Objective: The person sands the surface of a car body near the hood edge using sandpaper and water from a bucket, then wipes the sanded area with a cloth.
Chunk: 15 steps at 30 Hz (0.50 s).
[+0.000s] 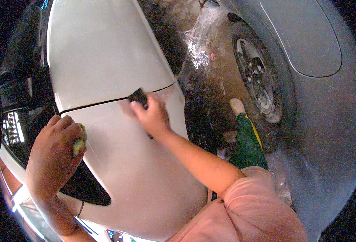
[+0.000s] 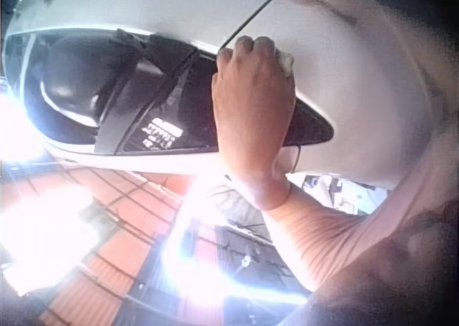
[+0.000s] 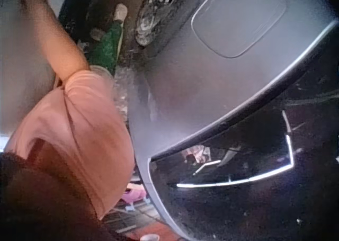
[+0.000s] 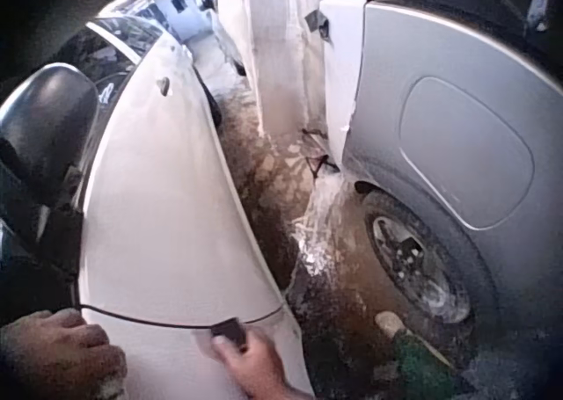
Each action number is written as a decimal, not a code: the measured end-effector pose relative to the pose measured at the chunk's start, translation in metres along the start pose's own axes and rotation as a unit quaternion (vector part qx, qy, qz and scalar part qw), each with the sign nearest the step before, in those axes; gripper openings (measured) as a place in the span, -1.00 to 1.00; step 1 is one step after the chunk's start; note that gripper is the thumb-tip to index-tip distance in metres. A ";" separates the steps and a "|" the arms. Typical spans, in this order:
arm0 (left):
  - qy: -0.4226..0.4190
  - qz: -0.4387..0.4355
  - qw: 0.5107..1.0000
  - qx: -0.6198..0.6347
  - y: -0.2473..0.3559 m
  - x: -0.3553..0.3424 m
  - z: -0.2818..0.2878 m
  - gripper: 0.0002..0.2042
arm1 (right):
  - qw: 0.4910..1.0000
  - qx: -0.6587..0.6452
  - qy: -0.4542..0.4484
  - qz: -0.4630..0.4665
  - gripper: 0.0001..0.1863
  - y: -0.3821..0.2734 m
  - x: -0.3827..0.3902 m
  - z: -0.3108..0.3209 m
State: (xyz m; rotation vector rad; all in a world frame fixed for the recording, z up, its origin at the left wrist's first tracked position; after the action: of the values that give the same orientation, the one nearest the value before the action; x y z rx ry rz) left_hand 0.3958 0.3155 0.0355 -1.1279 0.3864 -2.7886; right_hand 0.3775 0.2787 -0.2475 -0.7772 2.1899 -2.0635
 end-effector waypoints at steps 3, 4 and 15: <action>0.006 -0.005 1.000 -0.018 -0.002 0.006 -0.001 -0.73 | 0.999 -0.010 -0.038 -0.032 -0.68 -0.025 0.010 -0.022; 0.018 -0.050 0.999 -0.005 0.004 -0.021 -0.010 -0.73 | 0.995 0.051 0.038 0.076 -0.66 -0.046 0.015 -0.002; -0.002 -0.025 1.000 -0.010 -0.002 -0.013 -0.010 -0.74 | 0.989 0.122 -0.008 0.078 -0.58 0.002 0.086 0.015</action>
State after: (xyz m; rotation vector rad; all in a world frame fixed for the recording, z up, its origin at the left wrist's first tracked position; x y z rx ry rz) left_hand 0.3986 0.3219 0.0206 -1.1629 0.3926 -2.8323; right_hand 0.3073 0.2325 -0.2244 -0.5777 1.8726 -2.1799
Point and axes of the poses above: each hand's wrist, its own x-axis away from the middle knuckle, its own z-axis out of the back of the hand, y = z × x, the point moved 8 cm from there along -x, towards the middle knuckle, and after that the axes turned 7 degrees about x, right-handed, at the moved point
